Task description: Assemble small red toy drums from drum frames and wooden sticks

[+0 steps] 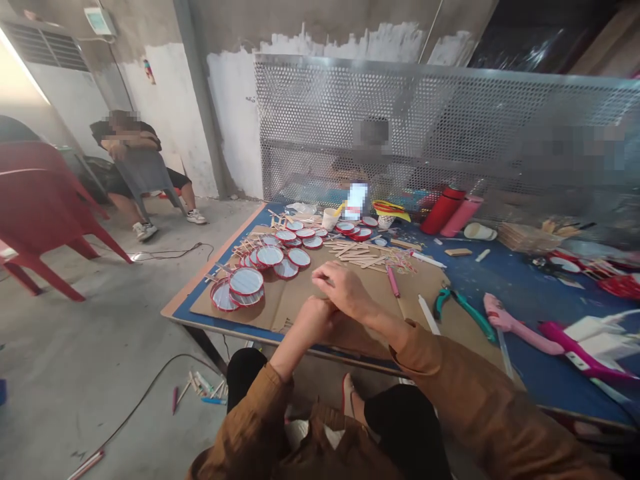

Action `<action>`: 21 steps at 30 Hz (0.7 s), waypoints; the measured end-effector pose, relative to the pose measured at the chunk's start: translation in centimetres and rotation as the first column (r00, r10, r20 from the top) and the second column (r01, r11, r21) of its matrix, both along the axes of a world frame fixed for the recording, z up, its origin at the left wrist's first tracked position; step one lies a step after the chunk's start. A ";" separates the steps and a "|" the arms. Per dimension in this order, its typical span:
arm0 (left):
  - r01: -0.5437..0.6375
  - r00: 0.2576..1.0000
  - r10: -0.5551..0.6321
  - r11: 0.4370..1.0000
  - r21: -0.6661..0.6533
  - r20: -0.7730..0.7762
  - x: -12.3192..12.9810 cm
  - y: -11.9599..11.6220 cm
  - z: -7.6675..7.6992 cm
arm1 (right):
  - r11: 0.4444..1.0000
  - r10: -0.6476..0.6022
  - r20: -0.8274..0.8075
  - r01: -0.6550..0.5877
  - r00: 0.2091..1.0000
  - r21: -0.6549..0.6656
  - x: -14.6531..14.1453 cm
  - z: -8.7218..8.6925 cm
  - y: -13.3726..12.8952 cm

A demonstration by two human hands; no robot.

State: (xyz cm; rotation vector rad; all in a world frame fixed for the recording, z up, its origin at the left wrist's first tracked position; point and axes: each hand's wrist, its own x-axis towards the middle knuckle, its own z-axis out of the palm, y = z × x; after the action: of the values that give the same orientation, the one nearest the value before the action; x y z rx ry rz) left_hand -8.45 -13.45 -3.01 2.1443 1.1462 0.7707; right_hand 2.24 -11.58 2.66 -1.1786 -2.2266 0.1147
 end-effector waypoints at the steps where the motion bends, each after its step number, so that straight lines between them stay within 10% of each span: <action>1: 0.019 0.999 -0.018 1.000 0.007 -0.035 -0.2 -0.2 0.2 | 0.999 -0.042 0.015 0.043 0.999 -0.031 1.3 -0.6 0.1; 10: 0.070 0.981 -0.046 0.990 0.122 -0.189 -0.4 -0.4 0.8 | 0.969 -0.244 0.244 0.246 0.939 0.023 3.8 -3.9 4.5; 21: 0.053 0.987 -0.038 0.994 0.096 -0.155 -0.5 -0.4 0.8 | 0.980 -0.181 0.555 0.195 0.812 0.035 2.9 -3.9 5.2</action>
State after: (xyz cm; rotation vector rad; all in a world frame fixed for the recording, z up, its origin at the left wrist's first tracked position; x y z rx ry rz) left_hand -8.92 -13.89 -2.19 2.3393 1.1527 0.6653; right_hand 5.16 -6.38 -1.28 -1.5976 -2.5787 -0.3301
